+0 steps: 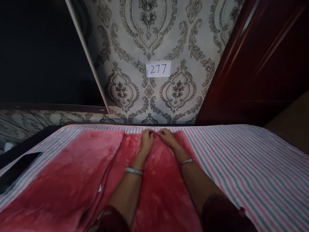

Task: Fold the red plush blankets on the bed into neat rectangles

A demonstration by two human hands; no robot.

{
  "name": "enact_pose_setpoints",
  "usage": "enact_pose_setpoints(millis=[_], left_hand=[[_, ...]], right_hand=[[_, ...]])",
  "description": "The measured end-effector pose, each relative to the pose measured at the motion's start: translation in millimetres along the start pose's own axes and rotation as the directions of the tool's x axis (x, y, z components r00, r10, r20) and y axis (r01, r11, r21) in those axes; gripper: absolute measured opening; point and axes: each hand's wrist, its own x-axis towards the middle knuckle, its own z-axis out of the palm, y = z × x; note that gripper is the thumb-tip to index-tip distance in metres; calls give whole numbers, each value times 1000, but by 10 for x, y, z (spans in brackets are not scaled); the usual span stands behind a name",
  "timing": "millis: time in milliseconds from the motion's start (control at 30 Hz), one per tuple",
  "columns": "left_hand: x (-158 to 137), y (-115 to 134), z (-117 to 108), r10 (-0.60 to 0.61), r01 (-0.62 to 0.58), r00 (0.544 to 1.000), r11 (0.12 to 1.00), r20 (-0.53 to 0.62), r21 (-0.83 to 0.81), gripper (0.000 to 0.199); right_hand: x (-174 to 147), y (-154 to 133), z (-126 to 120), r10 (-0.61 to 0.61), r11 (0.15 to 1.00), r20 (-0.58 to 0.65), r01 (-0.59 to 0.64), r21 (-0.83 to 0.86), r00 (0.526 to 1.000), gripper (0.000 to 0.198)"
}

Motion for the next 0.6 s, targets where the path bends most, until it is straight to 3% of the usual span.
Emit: enact_pose_setpoints(millis=[267,600], left_hand=[[46,-124,47,-60,60,998,998,-12,5,12],[29,-110,59,-59,59,998,998,-16,-1,1]], right_hand=[[27,67,31,-26,977,12,23,214,1000,17],[12,9,24,-56,950,55,36,311,997,7]])
